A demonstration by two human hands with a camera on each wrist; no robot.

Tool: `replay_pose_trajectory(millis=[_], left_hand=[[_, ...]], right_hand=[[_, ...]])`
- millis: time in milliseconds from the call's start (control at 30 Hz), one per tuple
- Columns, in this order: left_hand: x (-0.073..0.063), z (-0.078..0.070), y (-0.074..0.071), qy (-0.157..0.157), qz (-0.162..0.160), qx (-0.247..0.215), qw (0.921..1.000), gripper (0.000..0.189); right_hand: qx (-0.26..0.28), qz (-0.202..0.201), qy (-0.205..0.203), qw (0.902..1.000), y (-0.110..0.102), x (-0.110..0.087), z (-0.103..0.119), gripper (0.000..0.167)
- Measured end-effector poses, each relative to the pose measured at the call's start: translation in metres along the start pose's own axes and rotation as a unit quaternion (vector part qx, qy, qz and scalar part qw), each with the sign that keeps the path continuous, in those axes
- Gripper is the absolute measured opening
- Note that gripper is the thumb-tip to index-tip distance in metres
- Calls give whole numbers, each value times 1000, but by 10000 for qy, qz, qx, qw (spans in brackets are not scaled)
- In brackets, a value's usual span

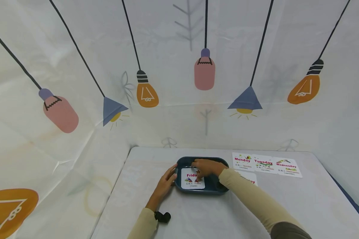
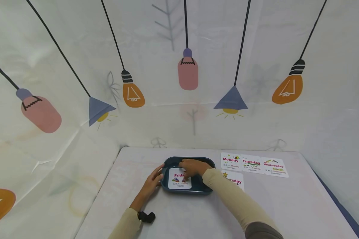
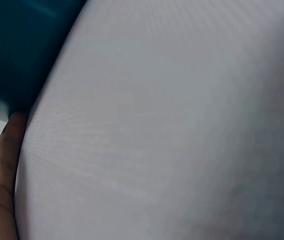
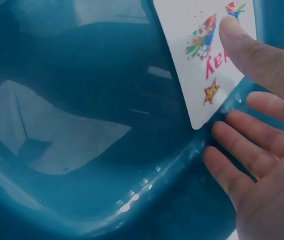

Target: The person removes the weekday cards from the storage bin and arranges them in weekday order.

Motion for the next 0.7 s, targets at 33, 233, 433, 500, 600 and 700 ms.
replay_pose_trajectory(millis=[33, 233, 433, 500, 600, 700], left_hand=[[0, 0, 0, -15, -14, 1, 10000, 52], [0, 0, 0, -40, -42, 79, 10000, 51], [-1, -2, 1, -53, -34, 94, 9999, 51], [-2, -4, 1, -22, -56, 92, 9999, 51], [-2, -5, 1, -48, -88, 99, 9999, 51], [-2, -5, 0, -62, -114, 125, 9998, 51]], right_hand=[[-56, -5, 18, 10000, 1, 1, 0, 67], [-687, 60, 14, 9976, 7, 5, 4, 77], [-1140, 56, 57, 9934, 9, 6, 9, 83], [-1244, 77, 82, 9922, 10, 6, 11, 84], [-1394, 117, 121, 9901, 11, 7, 12, 85], [-1419, 106, 192, 9896, 11, 8, 13, 85]])
Point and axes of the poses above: each hand's wrist, its own x-axis towards the middle knuckle, its own y-axis out of the palm, z = x × y, the point moved 6 cm from there along x, towards the middle knuckle, and after that the axes turned 4 degrees about -x, right-handed, at the moved point
